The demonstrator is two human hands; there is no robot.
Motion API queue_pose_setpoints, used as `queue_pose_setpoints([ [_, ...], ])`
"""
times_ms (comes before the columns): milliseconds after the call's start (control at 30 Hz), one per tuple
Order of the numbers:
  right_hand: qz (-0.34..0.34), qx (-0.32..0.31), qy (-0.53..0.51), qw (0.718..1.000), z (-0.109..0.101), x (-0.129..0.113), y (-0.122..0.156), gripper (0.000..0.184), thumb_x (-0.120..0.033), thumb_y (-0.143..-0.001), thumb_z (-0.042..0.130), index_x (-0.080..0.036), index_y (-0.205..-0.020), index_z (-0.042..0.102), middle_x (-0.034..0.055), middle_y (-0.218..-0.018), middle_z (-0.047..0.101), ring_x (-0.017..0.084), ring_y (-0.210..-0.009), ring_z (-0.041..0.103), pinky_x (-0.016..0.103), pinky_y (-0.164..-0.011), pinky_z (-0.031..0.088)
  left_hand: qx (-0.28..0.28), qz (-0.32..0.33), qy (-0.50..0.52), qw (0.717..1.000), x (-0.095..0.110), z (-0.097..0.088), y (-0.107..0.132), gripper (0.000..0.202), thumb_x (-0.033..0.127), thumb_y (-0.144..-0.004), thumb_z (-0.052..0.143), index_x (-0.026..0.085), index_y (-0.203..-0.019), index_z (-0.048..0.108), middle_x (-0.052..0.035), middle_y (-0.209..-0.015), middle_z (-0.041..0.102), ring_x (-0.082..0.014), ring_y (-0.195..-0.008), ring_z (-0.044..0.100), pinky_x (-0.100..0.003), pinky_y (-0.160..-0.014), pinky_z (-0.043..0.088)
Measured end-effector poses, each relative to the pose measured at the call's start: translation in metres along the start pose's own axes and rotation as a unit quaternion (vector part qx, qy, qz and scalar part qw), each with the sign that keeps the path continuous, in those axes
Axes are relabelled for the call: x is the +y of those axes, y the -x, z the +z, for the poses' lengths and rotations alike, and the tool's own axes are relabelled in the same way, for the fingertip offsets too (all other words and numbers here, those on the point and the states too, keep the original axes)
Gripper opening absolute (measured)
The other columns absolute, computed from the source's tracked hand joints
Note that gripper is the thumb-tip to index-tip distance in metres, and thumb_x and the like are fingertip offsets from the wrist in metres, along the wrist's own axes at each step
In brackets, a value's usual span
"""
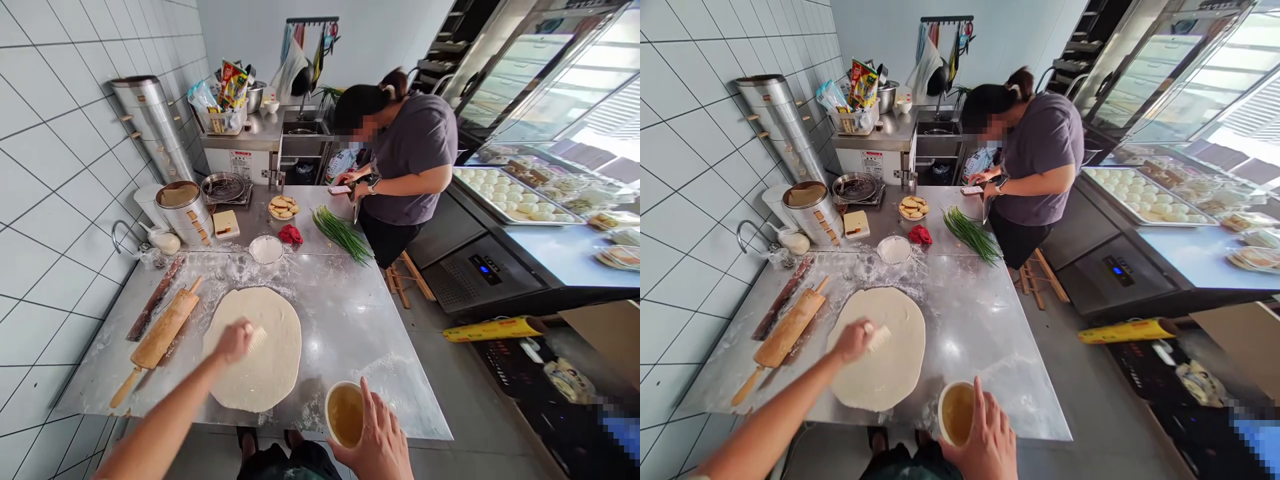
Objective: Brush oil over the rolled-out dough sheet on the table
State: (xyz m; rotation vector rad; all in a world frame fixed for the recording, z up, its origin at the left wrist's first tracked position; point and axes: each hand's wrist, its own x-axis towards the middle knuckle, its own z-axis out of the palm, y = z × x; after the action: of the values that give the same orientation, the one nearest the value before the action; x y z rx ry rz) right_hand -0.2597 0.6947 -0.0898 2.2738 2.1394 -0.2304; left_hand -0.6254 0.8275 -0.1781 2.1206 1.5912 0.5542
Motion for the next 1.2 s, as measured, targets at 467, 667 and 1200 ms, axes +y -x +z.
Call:
queue_pose_setpoints([
  [467, -0.023, -0.005, -0.057, 0.998, 0.003, -0.022, -0.003, 0.123, -0.031, -0.061, 0.076, -0.024, -0.166, 0.012, 0.0173, -0.150, 0.047, 0.040, -0.138, 0.044, 0.051, -0.112, 0.037, -0.036, 0.070, 0.084, 0.993, 0.115, -0.018, 0.066, 0.026, 0.023, -0.101, 0.043, 0.022, -0.107, 0.068, -0.0057, -0.094, 0.069, -0.0164, -0.080, 0.068, -0.030, -0.076, 0.056],
  [667, -0.015, -0.054, -0.088, 0.995, -0.008, -0.040, -0.009, 0.127, -0.029, -0.056, 0.080, -0.021, -0.167, 0.018, 0.0171, -0.157, 0.044, 0.040, -0.142, 0.039, 0.051, -0.119, 0.031, 0.072, -0.107, 0.311, 0.942, 0.161, -0.082, 0.061, 0.025, 0.043, -0.101, 0.052, 0.024, -0.097, 0.069, 0.0000, -0.079, 0.066, -0.0125, -0.068, 0.067, -0.023, -0.069, 0.055],
  [1200, -0.013, -0.044, -0.101, 0.994, -0.014, -0.036, -0.008, 0.132, -0.030, -0.054, 0.087, -0.022, -0.167, 0.020, 0.0185, -0.158, 0.044, 0.041, -0.141, 0.039, 0.052, -0.120, 0.032, 0.077, -0.233, 0.333, 0.911, 0.103, -0.029, 0.036, 0.043, 0.063, -0.093, 0.056, 0.023, -0.104, 0.069, 0.0010, -0.068, 0.075, -0.0198, -0.070, 0.074, -0.031, -0.075, 0.057],
])
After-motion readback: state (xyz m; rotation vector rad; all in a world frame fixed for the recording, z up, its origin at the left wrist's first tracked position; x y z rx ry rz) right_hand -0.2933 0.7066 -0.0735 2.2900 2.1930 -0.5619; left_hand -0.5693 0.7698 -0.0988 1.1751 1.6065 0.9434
